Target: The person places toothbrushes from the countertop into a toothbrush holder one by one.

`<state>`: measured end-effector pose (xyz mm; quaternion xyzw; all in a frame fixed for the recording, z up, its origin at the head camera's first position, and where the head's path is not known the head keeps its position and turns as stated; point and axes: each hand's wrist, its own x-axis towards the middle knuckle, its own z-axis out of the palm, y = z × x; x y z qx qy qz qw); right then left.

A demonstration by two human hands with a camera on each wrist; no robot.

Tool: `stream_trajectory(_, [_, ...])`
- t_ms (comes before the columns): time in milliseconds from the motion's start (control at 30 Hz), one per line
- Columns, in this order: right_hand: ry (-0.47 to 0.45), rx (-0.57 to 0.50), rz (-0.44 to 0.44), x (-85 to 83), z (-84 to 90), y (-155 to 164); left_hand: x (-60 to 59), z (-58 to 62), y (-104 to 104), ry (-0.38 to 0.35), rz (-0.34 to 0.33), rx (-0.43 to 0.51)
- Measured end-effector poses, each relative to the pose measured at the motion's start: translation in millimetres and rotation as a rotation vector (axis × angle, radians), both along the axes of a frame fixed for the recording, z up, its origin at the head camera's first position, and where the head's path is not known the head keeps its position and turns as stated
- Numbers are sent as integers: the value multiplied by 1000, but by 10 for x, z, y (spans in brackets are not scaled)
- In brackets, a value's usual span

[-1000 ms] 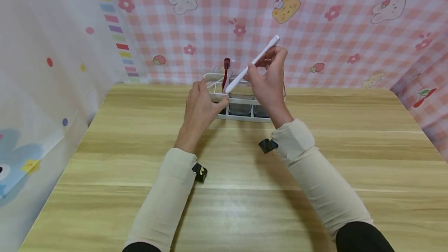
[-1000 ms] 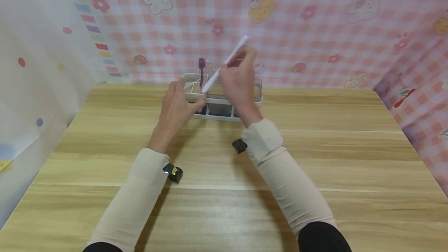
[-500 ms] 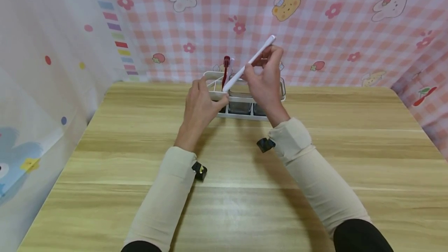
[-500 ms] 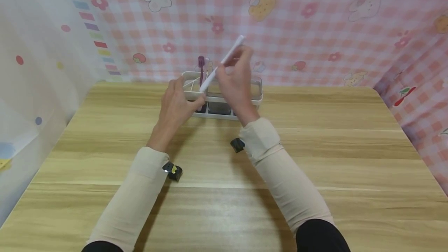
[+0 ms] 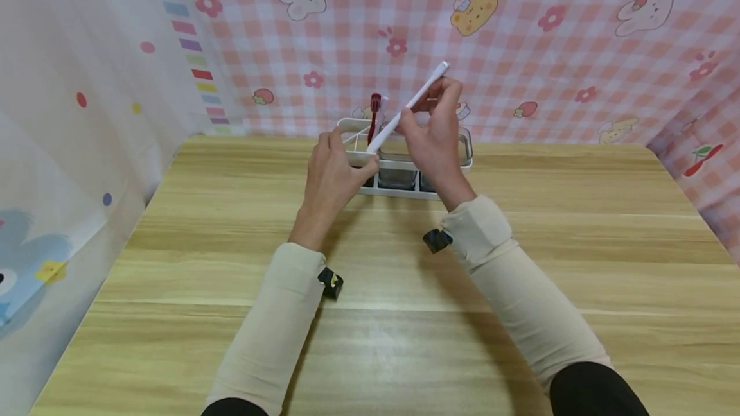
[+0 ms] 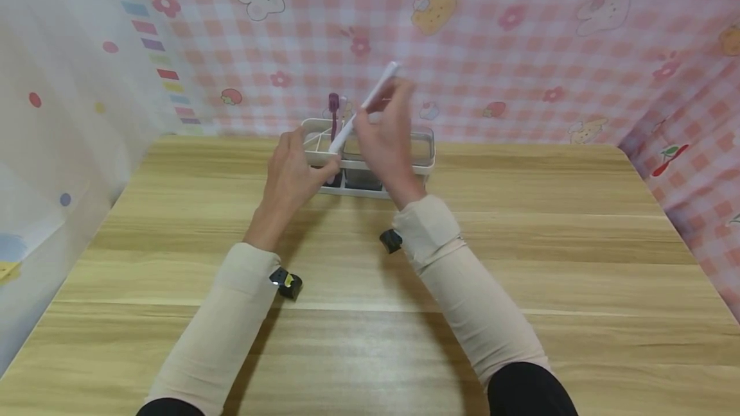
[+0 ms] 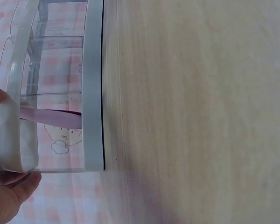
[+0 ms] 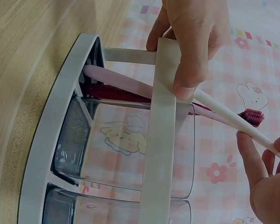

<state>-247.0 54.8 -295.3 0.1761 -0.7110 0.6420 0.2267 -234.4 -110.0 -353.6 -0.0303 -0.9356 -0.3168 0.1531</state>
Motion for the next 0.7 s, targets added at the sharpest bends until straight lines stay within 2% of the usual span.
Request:
stream_trajectory(133, [6, 31, -2, 6, -13, -11, -2, -2, 1, -5, 1, 2])
stream_trajectory(533, [120, 173, -22, 33, -55, -97, 4, -3, -3, -6, 0, 2])
stream_trajectory(700, [120, 220, -24, 21, -88, -120, 6, -4, -4, -13, 4, 1])
